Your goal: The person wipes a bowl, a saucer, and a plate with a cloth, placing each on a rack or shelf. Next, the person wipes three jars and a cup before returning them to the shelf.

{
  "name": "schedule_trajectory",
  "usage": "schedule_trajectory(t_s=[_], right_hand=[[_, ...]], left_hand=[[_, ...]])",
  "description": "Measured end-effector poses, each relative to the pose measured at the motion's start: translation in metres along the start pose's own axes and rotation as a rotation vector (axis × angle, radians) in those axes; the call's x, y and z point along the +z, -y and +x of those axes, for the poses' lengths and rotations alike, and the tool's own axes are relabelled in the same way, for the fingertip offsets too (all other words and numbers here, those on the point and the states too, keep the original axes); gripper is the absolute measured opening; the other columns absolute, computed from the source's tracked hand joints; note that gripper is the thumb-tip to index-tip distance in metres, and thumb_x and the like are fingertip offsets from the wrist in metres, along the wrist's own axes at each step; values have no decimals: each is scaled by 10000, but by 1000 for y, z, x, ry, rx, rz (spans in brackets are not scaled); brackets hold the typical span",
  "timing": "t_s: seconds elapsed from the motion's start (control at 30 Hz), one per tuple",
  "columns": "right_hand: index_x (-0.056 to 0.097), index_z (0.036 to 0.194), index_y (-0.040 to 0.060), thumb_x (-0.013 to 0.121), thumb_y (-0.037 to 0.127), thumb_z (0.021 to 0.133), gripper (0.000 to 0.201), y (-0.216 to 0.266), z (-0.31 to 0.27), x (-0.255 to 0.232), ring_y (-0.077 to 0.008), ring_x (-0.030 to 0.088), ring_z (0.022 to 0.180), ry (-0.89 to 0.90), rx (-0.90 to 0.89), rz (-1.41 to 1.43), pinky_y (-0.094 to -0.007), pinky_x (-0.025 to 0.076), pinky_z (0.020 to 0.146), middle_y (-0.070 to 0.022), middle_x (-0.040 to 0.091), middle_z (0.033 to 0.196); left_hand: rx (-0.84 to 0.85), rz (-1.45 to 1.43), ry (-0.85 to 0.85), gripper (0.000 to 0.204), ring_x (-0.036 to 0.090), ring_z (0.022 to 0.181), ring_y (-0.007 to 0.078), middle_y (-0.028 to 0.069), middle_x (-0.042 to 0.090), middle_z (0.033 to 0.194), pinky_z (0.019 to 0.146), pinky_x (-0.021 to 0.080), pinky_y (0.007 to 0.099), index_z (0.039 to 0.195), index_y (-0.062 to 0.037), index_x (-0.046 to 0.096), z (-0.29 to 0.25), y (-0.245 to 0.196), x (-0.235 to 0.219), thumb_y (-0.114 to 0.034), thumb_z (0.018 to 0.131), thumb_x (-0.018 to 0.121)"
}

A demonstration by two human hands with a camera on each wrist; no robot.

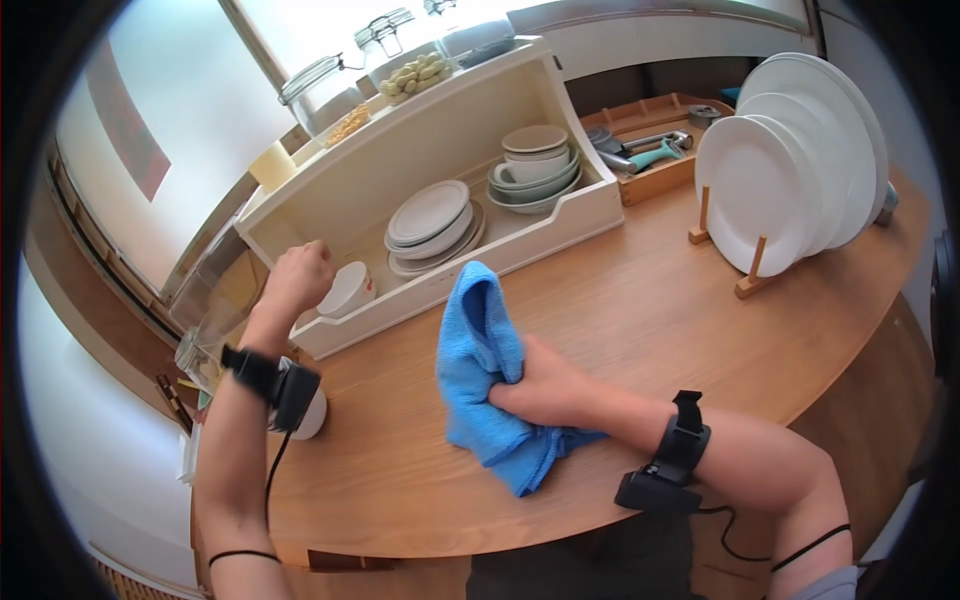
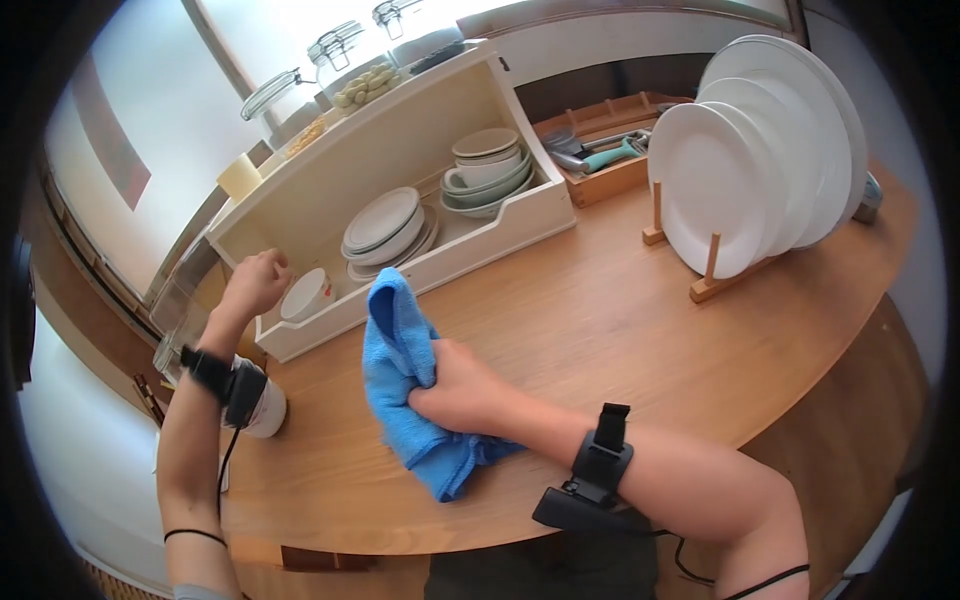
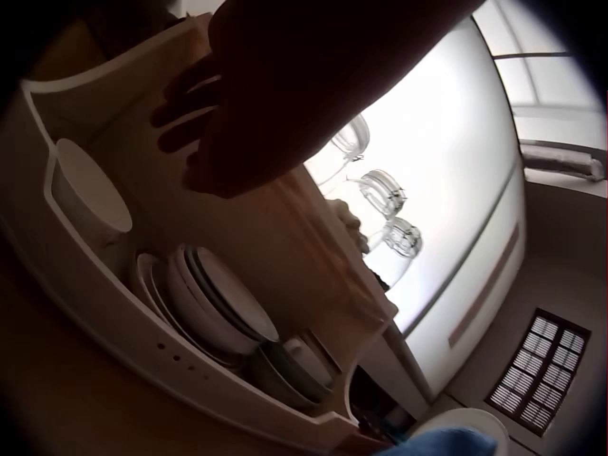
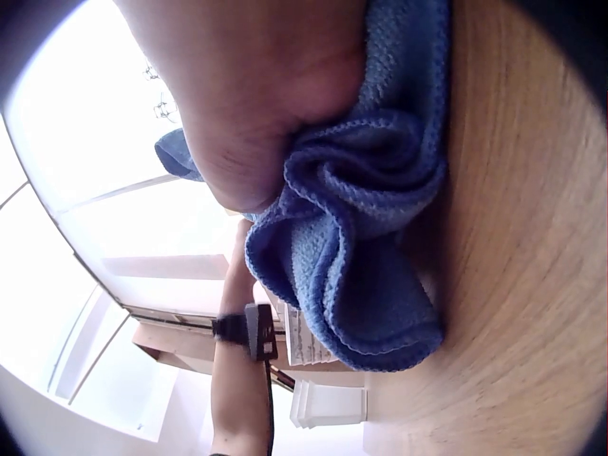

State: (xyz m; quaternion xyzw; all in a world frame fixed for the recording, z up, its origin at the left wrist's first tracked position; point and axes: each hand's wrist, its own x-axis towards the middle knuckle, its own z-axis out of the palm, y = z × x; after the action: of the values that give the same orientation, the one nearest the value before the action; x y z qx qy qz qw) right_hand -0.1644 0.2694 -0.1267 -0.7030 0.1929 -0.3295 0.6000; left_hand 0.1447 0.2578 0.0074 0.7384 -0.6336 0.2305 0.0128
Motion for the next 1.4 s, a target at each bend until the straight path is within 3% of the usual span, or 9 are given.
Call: schedule_trajectory(t_s=[0.17, 0.33, 0.47, 0.57, 0.67, 0.83, 1.03, 1.2, 1.4], right_hand=[[617, 901, -43, 547, 63, 712, 227, -4, 2, -1, -204, 613, 740, -37, -54, 13, -345, 496, 700, -145, 652, 779], [613, 922, -53, 552, 62, 711, 248, -10, 5, -3, -252, 637, 788, -44, -24, -8, -363, 496, 741, -180, 657, 819], [611, 931, -54, 554, 53, 710, 253, -16, 7, 2, -261, 641, 821, -53, -45, -4, -362, 494, 762, -194, 656, 842], [612, 942, -50, 553, 48, 712, 256, -12, 6, -1, -248, 637, 823, -52, -49, 24, -352, 494, 759, -183, 658, 851], [615, 965, -42, 563, 55, 721, 267, -11, 6, -4, -223, 627, 817, -17, -2, 123, -340, 494, 757, -151, 660, 868], [625, 899, -28, 589, 95, 733, 209, 12, 0, -12, -161, 613, 750, -121, 121, 248, -313, 497, 684, -99, 649, 810], [594, 950, 19, 661, 91, 755, 219, 19, 4, -14, -131, 611, 756, -192, 84, 536, -281, 509, 674, -50, 629, 847], [525, 1057, 32, 656, 35, 771, 315, 32, -3, -12, -140, 609, 801, -200, -14, 632, -280, 520, 714, -45, 605, 894], [543, 1017, 12, 604, 22, 771, 254, 11, 6, -15, -132, 599, 798, -373, 37, 449, -285, 506, 699, -43, 606, 891]], left_hand=[[-286, 240, 404, 313, 579, 1068, 365, 201, 626, 1096, 892, 483, 412, 1061, -13, 639, 46, 42, 92, -122, 797, 512], [-567, -17, 408, 334, 600, 1045, 347, 229, 615, 1096, 850, 505, 400, 1063, -6, 647, 43, 63, 128, -41, 737, 582], [-551, 22, 365, 290, 646, 928, 363, 245, 637, 1025, 728, 544, 410, 1018, 42, 641, 44, 103, 160, -16, 742, 572], [-680, -334, 241, 236, 669, 772, 389, 288, 635, 967, 566, 558, 402, 957, 75, 632, 42, 87, 143, 27, 752, 526], [-573, -262, 174, 206, 662, 637, 395, 315, 629, 885, 448, 544, 389, 922, 82, 600, 48, 58, 91, 57, 756, 480], [-466, -381, -184, 297, 669, 668, 335, 253, 610, 901, 442, 555, 399, 1063, 55, 445, 38, 47, 25, 41, 767, 450], [-366, -1306, 73, 359, 653, 815, 244, 139, 588, 1026, 637, 590, 360, 1134, 10, 461, -34, -24, -50, 8, 775, 469], [-382, -1638, 399, 410, 640, 922, 240, 106, 614, 1037, 772, 566, 400, 1162, -6, 521, -103, -95, -27, 29, 759, 455], [-369, -2051, 436, 633, 547, 1109, 276, 120, 472, 1256, 899, 509, 439, 1345, -73, 320, -146, -132, 10, 21, 741, 484]])
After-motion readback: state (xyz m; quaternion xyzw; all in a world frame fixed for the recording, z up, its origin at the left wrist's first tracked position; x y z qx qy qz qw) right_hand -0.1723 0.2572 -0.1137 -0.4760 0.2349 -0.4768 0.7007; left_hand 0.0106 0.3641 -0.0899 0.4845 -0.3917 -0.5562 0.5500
